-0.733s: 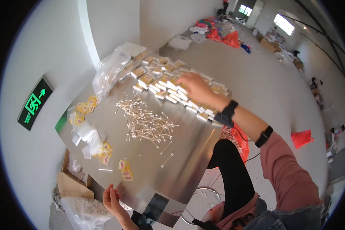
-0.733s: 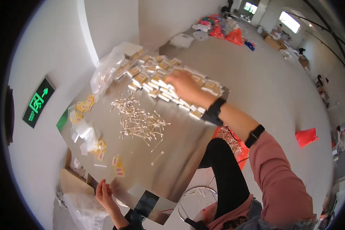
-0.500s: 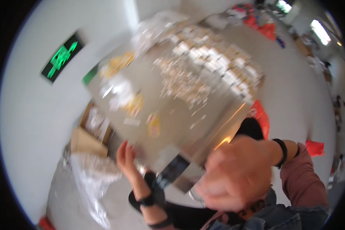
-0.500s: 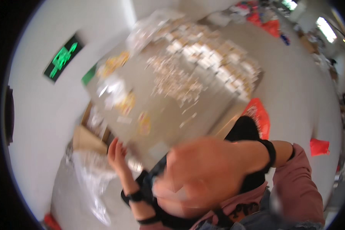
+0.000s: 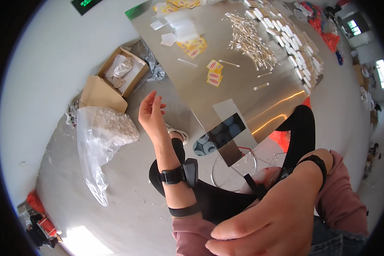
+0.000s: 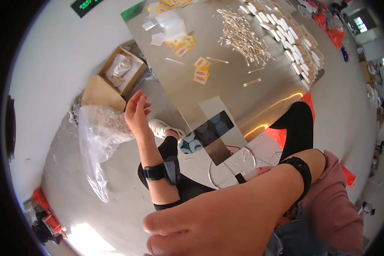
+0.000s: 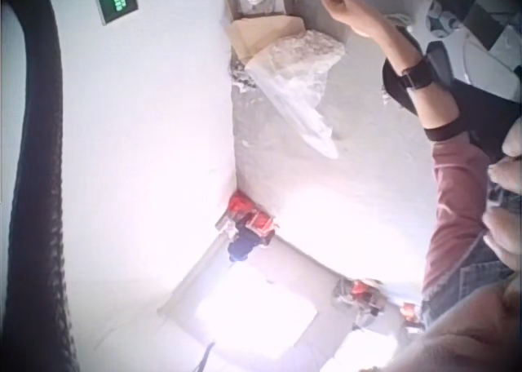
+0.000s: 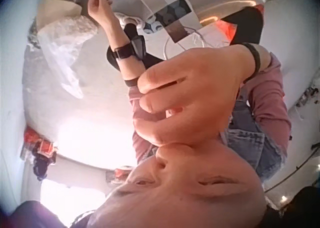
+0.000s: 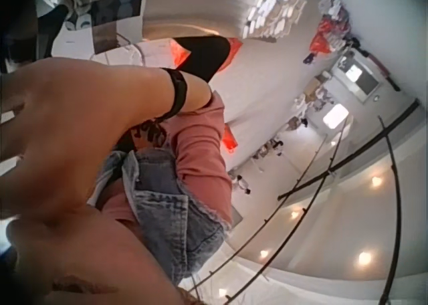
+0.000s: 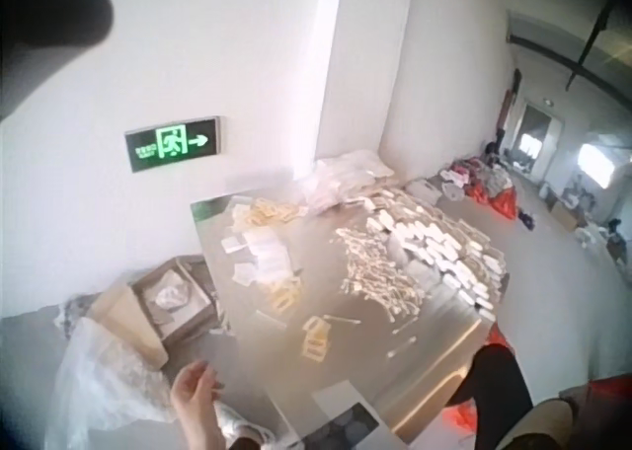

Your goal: Sorting cotton swabs and placing them into small clear plastic bags.

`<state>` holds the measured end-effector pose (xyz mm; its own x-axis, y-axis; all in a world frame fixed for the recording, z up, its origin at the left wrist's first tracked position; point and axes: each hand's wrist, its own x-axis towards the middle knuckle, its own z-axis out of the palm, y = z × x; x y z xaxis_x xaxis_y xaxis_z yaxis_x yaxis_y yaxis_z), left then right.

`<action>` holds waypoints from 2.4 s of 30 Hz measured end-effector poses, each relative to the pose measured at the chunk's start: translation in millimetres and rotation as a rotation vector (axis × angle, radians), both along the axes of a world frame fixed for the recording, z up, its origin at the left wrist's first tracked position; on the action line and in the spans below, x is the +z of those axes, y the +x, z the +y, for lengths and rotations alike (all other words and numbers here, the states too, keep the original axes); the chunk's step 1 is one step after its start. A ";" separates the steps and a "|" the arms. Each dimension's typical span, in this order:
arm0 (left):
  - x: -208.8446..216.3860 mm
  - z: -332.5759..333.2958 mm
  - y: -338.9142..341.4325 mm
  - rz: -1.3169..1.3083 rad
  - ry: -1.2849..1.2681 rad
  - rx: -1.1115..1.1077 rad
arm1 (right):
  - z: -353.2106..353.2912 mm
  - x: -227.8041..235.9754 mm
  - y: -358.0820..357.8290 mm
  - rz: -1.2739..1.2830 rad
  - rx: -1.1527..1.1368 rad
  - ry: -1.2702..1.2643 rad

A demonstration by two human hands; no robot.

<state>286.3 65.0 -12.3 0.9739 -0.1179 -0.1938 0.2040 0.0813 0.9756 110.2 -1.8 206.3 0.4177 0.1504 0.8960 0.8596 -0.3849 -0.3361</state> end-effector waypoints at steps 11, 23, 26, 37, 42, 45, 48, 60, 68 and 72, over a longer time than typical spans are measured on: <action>17.1 -15.9 -1.6 0.037 -0.101 -0.050 | -15.8 -10.4 33.9 0.697 0.501 -0.237; 10.1 -26.3 1.6 0.111 -0.052 -0.134 | -154.3 -212.2 168.7 0.575 -0.999 -0.899; 1.7 -36.5 -1.7 0.118 -0.116 -0.207 | -157.4 -206.7 170.2 0.541 -1.033 -0.929; 60.1 -30.8 -116.0 0.048 -0.246 -0.552 | -101.4 -108.7 0.9 0.607 -0.642 -0.396; 61.2 -1.3 -215.5 -0.041 0.000 -0.628 | -95.1 -92.8 -103.3 1.010 -0.352 -0.042; 94.9 14.7 -256.1 0.130 0.130 -0.668 | -88.2 -89.6 -150.5 1.194 -0.288 0.008; 108.2 23.7 -279.6 0.223 0.168 -0.649 | -80.3 -89.0 -185.1 1.235 -0.239 0.034; 113.7 29.9 -326.2 0.266 0.037 -0.463 | -67.6 -85.4 -224.8 1.322 -0.124 0.625; 114.4 34.6 -335.0 0.088 -0.096 -0.411 | -68.6 -81.4 -217.5 1.391 0.066 0.749; 100.6 32.0 -335.7 -0.126 0.168 -0.558 | -63.9 -113.3 -217.7 1.532 0.041 1.104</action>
